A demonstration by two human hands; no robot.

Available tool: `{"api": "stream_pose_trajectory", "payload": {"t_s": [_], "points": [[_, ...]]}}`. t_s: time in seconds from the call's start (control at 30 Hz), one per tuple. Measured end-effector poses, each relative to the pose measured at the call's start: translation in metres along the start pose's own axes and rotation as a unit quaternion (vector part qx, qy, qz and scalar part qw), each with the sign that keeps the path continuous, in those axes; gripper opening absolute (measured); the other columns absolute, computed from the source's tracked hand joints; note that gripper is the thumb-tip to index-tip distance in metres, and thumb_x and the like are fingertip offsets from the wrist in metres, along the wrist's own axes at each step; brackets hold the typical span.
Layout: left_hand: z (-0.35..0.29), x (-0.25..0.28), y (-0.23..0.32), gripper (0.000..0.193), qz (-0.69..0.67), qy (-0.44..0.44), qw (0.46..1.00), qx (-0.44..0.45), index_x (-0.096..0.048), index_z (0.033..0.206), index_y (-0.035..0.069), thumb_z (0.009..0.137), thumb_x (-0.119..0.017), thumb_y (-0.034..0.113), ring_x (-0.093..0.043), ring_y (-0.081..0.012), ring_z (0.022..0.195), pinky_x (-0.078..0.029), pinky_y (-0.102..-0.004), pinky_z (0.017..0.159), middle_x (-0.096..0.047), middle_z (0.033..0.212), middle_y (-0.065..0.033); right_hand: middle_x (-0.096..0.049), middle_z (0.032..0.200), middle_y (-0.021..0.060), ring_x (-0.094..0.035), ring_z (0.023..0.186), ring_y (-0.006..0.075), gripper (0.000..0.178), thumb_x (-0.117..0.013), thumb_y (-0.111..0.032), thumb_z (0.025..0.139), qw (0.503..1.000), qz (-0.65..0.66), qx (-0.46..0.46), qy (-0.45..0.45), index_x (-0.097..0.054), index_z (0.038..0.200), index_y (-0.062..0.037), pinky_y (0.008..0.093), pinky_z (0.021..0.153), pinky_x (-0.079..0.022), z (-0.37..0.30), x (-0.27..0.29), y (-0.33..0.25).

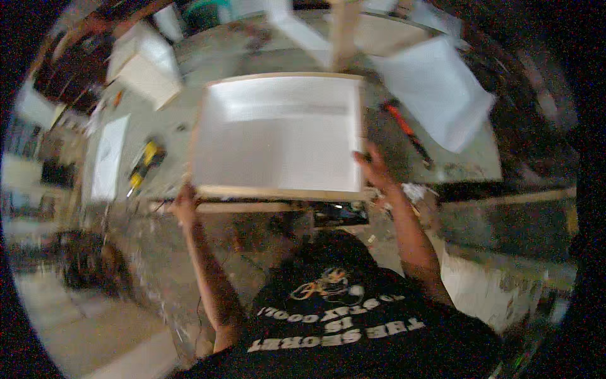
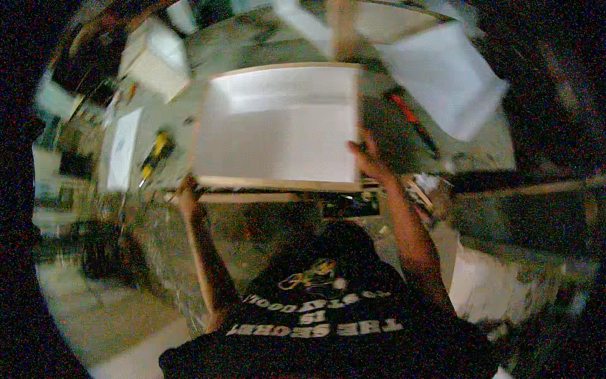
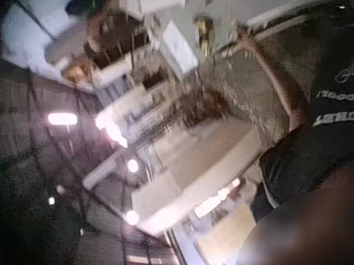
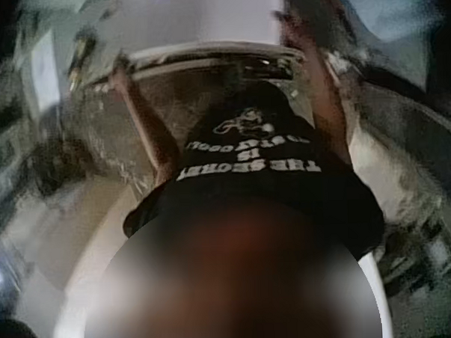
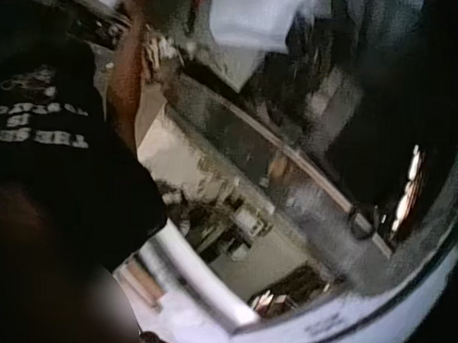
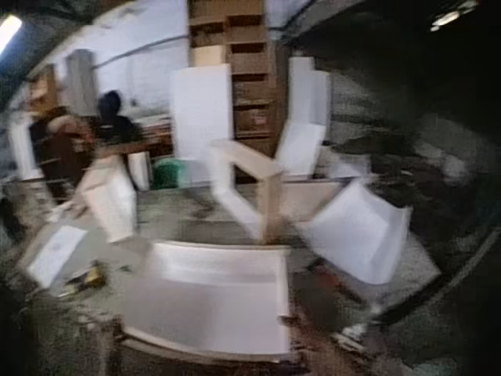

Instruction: The person assembles a wooden cabinet by hammering nails into the joints of the wooden panels. They repeatedly reposition the cabinet and use a hammer to secure the pieces together.

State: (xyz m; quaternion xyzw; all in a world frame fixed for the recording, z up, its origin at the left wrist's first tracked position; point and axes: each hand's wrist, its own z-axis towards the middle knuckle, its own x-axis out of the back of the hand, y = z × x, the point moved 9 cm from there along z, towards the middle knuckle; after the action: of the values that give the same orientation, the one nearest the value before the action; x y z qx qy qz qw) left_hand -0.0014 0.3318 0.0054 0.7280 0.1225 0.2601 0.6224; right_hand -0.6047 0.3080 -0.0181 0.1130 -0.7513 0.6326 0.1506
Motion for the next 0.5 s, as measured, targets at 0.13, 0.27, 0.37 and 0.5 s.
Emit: {"api": "stream_pose_trajectory", "payload": {"t_s": [0.13,0.27,0.37,0.5], "points": [[-0.007,0.013,-0.003,0.043,-0.085,0.045,0.995,-0.011,-0.069,0.115,-0.002,0.096,-0.064,0.036,-0.062,-0.0191,0.085,-0.052,-0.0349,0.072,-0.067,0.096,-0.0093,-0.056,0.14,0.0135,-0.054,0.125,0.0226,0.063,-0.057,-0.045,0.1,0.996,0.043,0.07,-0.044,-0.046,0.148,-0.0062,0.0356,0.106,-0.041,-0.046,0.011,-0.04],[-0.015,0.012,0.011,0.04,-0.003,0.084,0.994,-0.066,-0.071,0.109,-0.002,0.1,-0.059,0.035,-0.057,-0.0158,0.077,-0.047,-0.032,0.071,-0.065,0.085,-0.0064,-0.06,0.133,0.011,-0.057,0.12,0.019,0.056,-0.057,-0.04,0.1,0.991,0.121,-0.014,-0.057,-0.05,0.144,-0.0059,0.033,0.1,-0.047,-0.112,0.01,-0.041],[-0.02,0.005,0.028,0.044,0.071,0.113,0.983,-0.123,-0.069,0.109,-0.004,0.101,-0.055,0.036,-0.057,-0.0175,0.074,-0.047,-0.0334,0.068,-0.065,0.082,-0.0076,-0.061,0.13,0.0099,-0.058,0.118,0.0176,0.053,-0.06,-0.033,0.1,0.979,0.186,-0.063,-0.049,-0.051,0.143,-0.005,0.0312,0.099,-0.048,-0.141,-0.006,-0.019],[-0.019,0.006,0.019,0.043,0.042,0.146,0.981,-0.121,-0.067,0.101,-0.003,0.103,-0.053,0.037,-0.056,-0.0172,0.071,-0.049,-0.0351,0.064,-0.063,0.079,-0.007,-0.064,0.128,0.0101,-0.061,0.116,0.0191,0.051,-0.064,-0.028,0.098,0.987,0.159,0.004,0.004,-0.052,0.141,-0.0038,0.0348,0.102,-0.048,-0.147,-0.014,0.004]]}}
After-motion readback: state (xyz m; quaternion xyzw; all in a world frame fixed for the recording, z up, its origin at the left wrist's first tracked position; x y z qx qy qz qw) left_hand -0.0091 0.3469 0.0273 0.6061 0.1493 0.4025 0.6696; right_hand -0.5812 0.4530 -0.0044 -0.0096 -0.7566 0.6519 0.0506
